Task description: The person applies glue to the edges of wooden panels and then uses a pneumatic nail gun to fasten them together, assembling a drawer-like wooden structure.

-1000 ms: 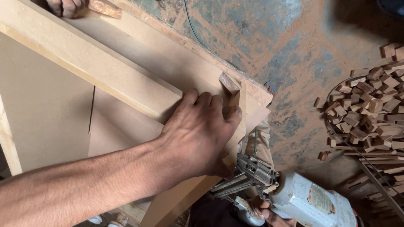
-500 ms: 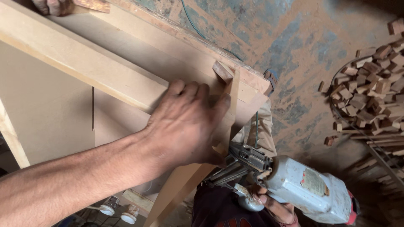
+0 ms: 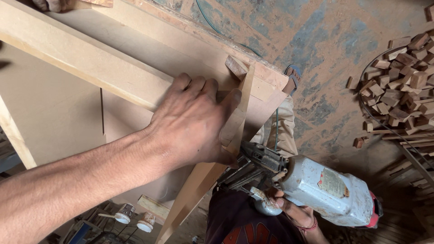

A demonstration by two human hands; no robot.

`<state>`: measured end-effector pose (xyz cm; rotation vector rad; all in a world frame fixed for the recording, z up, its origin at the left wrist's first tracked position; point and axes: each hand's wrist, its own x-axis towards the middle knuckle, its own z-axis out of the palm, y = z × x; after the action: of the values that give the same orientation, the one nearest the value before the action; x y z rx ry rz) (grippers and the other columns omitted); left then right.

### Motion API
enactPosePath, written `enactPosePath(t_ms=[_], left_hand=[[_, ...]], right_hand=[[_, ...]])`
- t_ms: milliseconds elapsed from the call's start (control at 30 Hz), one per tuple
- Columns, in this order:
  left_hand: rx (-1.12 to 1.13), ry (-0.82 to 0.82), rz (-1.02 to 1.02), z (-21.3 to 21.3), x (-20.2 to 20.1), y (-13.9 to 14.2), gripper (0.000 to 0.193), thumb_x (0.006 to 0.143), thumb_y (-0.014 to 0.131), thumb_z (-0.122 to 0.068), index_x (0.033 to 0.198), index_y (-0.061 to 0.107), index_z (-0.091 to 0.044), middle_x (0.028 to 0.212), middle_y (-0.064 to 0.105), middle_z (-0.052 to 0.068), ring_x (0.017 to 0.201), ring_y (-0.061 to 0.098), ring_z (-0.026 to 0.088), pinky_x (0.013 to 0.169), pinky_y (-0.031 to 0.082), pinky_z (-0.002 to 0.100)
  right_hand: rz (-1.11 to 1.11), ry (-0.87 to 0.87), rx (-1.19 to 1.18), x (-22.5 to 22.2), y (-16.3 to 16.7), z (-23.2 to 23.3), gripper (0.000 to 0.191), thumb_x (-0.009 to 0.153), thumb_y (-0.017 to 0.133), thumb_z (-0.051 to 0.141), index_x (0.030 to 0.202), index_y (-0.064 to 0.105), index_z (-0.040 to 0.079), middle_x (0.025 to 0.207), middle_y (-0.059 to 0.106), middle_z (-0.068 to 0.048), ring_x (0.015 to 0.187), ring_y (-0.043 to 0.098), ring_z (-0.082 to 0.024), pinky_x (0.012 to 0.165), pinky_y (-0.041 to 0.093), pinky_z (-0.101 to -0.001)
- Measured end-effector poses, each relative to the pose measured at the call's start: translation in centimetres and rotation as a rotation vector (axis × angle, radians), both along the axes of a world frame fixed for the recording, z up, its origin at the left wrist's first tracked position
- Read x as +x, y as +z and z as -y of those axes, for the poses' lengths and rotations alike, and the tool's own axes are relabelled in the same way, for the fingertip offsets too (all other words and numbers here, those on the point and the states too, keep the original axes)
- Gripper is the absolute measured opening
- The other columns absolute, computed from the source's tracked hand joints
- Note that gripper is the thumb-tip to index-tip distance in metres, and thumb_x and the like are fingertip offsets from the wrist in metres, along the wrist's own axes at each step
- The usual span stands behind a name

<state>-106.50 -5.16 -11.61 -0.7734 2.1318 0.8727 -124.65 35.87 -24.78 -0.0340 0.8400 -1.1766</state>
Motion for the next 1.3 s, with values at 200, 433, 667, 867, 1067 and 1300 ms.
enactPosePath(t_ms=[200, 433, 667, 867, 1067, 1300], left_hand=[[-0.021, -0.034, 0.035, 0.5, -0.5, 0.5, 0.114, 0.058, 0.088, -0.071, 0.141, 0.054, 0.001, 0.086, 0.062, 0.017, 0.094, 0.058, 0.031, 0.089, 0.039, 0.048], [0.027, -0.069, 0.121, 0.4, -0.9, 0.2, 0.118, 0.062, 0.086, -0.072, 0.147, 0.048, 0.0, 0.091, 0.064, 0.019, 0.098, 0.058, 0.03, 0.091, 0.038, 0.046], [0.022, -0.082, 0.128, 0.4, -1.4, 0.4, 0.122, 0.06, 0.083, -0.077, 0.147, 0.047, 0.0, 0.092, 0.064, 0.02, 0.099, 0.057, 0.03, 0.09, 0.037, 0.045], [0.065, -0.091, 0.183, 0.4, -1.6, 0.3, 0.122, 0.062, 0.083, -0.075, 0.15, 0.044, 0.0, 0.094, 0.064, 0.02, 0.102, 0.057, 0.031, 0.091, 0.037, 0.045], [0.068, -0.082, 0.209, 0.4, -1.9, 0.7, 0.126, 0.058, 0.083, -0.081, 0.149, 0.045, -0.002, 0.095, 0.063, 0.02, 0.102, 0.057, 0.031, 0.094, 0.037, 0.047], [0.058, -0.084, 0.226, 0.4, -1.8, 1.5, 0.125, 0.058, 0.084, -0.081, 0.148, 0.047, -0.004, 0.099, 0.061, 0.019, 0.101, 0.057, 0.031, 0.094, 0.04, 0.047]], right_hand=[[-0.04, 0.01, 0.014, 0.1, 0.3, 0.4, 0.058, 0.086, 0.054, -0.014, 0.144, 0.05, -0.005, 0.117, 0.062, -0.015, 0.103, 0.058, -0.022, 0.091, 0.051, -0.0384], [-0.104, 0.022, 0.023, 0.1, 0.4, 1.5, 0.058, 0.085, 0.054, -0.014, 0.142, 0.051, -0.005, 0.119, 0.062, -0.015, 0.105, 0.058, -0.022, 0.093, 0.05, -0.0381], [-0.171, 0.046, 0.018, -0.2, 0.5, 2.1, 0.057, 0.084, 0.054, -0.013, 0.14, 0.051, -0.005, 0.12, 0.062, -0.015, 0.107, 0.058, -0.022, 0.094, 0.05, -0.0379], [-0.239, 0.087, 0.005, -0.2, 0.3, 1.4, 0.057, 0.083, 0.054, -0.013, 0.139, 0.052, -0.005, 0.122, 0.062, -0.015, 0.108, 0.059, -0.021, 0.096, 0.05, -0.0377], [-0.146, 0.036, 0.012, -0.3, 0.3, 1.1, 0.057, 0.083, 0.054, -0.015, 0.139, 0.052, -0.004, 0.119, 0.063, -0.014, 0.102, 0.059, -0.021, 0.09, 0.051, -0.0376], [-0.094, 0.02, 0.048, 0.1, 1.0, 1.9, 0.06, 0.082, 0.055, -0.017, 0.139, 0.05, -0.002, 0.116, 0.062, -0.014, 0.097, 0.059, -0.02, 0.083, 0.052, -0.0384]])
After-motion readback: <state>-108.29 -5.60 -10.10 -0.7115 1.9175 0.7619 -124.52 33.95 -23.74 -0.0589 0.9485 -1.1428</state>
